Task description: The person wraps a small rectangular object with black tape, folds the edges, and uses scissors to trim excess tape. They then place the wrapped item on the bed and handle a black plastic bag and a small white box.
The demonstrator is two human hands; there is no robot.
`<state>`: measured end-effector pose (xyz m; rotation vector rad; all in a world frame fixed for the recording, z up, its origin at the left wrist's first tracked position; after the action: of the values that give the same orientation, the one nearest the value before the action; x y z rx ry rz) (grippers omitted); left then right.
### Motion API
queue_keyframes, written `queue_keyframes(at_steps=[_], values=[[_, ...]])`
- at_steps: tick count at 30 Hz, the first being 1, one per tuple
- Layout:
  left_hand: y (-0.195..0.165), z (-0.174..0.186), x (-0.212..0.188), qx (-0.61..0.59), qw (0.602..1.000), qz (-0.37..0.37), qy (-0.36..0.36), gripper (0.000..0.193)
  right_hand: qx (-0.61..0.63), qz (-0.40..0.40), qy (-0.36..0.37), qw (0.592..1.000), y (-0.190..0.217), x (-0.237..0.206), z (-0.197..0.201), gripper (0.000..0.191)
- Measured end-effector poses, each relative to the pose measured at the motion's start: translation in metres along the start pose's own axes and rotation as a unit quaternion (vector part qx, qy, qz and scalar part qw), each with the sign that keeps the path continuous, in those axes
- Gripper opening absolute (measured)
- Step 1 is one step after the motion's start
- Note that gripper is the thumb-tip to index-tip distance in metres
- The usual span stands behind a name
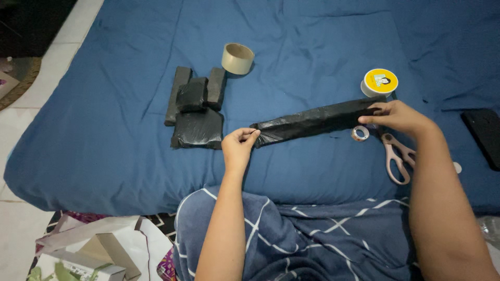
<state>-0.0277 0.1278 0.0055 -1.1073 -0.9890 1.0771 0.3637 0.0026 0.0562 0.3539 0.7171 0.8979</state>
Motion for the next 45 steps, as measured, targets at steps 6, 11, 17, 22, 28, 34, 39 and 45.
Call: queue_keyframes(at_steps=[6,11,17,22,28,34,39,45], values=[[0.000,0.000,0.000,0.003,1.000,0.017,0.004,0.023,0.033,0.002,-0.002,0.999,-0.006,0.002,0.000,0.049],[0.000,-0.002,0.002,-0.015,1.000,0.012,0.009,0.025,0.032,-0.017,-0.030,0.999,-0.003,-0.004,0.001,0.050],[-0.001,-0.004,0.003,-0.019,1.000,0.003,0.009,0.027,0.039,-0.019,-0.061,0.997,-0.001,-0.008,0.004,0.051],[0.000,-0.004,0.002,-0.026,0.999,0.018,0.014,0.024,0.063,-0.025,-0.078,0.995,-0.004,-0.002,0.003,0.049],[-0.002,-0.003,0.001,0.024,1.000,0.015,-0.006,0.025,-0.111,0.204,-0.331,0.914,0.051,-0.035,0.024,0.032],[0.000,-0.002,0.000,0.026,0.999,-0.001,-0.019,0.024,-0.075,0.477,-0.344,0.805,0.146,-0.103,-0.076,0.028],[-0.004,-0.001,0.000,0.035,0.999,-0.017,-0.022,0.025,-0.207,0.546,-0.157,0.797,0.190,-0.122,-0.171,0.068],[-0.007,0.010,-0.004,0.077,0.995,-0.018,-0.060,0.024,-0.227,0.492,-0.131,0.830,0.178,-0.099,-0.172,0.071]])
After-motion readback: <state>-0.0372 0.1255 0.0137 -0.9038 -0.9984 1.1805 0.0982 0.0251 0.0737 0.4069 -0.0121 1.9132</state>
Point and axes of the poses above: each hand's wrist, its own x-axis towards the middle knuckle, its own z-axis out of the back of the hand, y = z × x, the point moved 9 cm from there along x, towards the middle knuckle, and after that the axes turned 4 degrees about y, right-handed, at the moved point
